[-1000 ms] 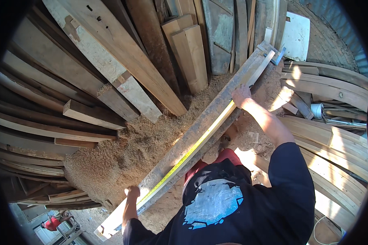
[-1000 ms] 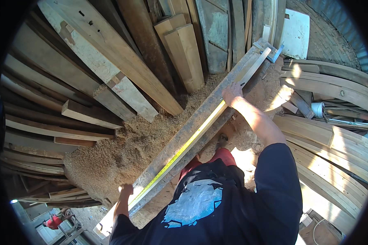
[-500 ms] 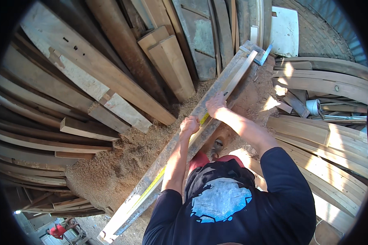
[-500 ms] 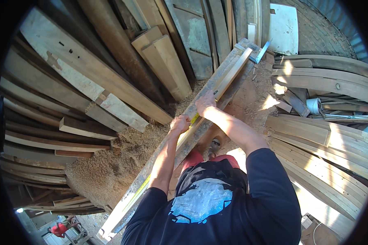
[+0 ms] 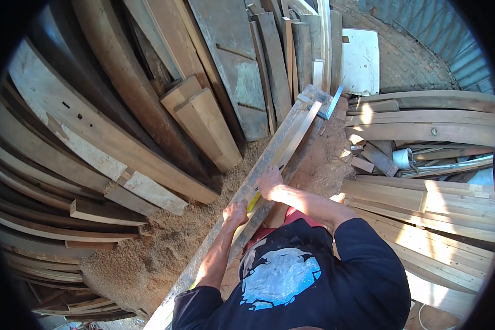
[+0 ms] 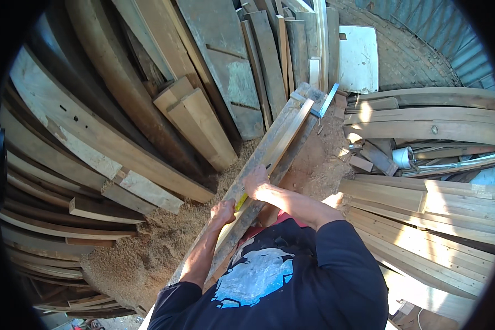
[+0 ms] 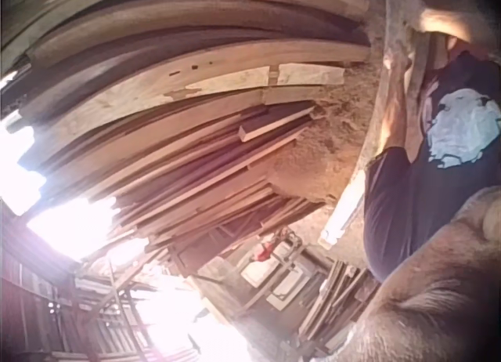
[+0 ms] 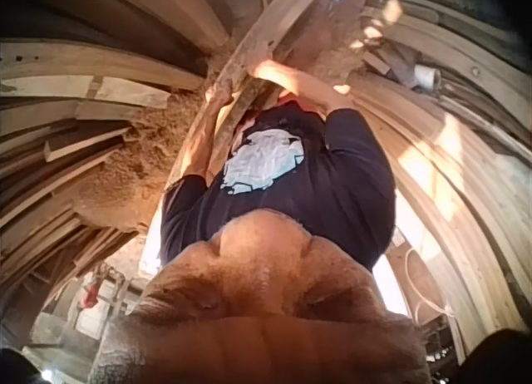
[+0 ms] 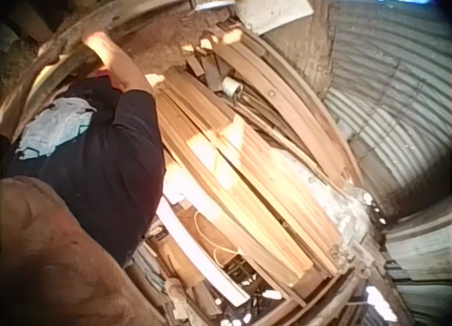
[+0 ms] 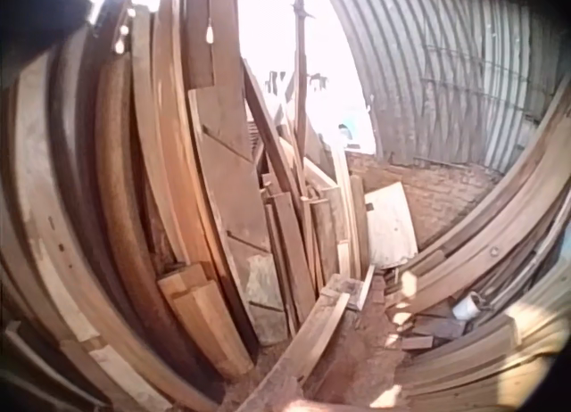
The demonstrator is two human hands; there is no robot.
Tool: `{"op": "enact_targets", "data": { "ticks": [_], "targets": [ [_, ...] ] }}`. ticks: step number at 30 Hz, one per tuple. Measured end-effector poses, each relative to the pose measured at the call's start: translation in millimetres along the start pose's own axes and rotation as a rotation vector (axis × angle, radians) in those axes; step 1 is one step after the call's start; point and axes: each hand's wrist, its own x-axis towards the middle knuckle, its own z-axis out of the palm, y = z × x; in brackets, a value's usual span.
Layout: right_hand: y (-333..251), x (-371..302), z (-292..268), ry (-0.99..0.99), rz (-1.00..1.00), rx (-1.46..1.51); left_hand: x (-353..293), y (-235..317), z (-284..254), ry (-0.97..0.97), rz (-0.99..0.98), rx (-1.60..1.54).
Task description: The person marks a line on a wooden plank using a square and a pencil, then extends a tape measure along the plank and marks measurements with the pencil.
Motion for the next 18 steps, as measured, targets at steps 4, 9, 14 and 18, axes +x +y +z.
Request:
{"op": "enact_targets", "data": {
  "ticks": [4,9,14,18],
  "targets": [
    [53.8,15.6,-8.7,0.057,-0.184,-0.072,-1.8,-4.3,2.2,0.038,0.018,-0.022],
    [160.5,54.3,-20.5,0.05,-0.222,-0.037,-5.6,8.0,-7.2,-0.001,-0.059,-0.025],
    [289.1,114.5,-2.9,0.369,-0.259,-0.056,-7.4,12.3,-6.7,-0.02,-0.174,-0.074],
    [391.8,145.1,-15.0,0.489,-0.216,0.083,-7.2,9.7,-0.1,-0.082,-0.246,-0.01]
  ]
}}
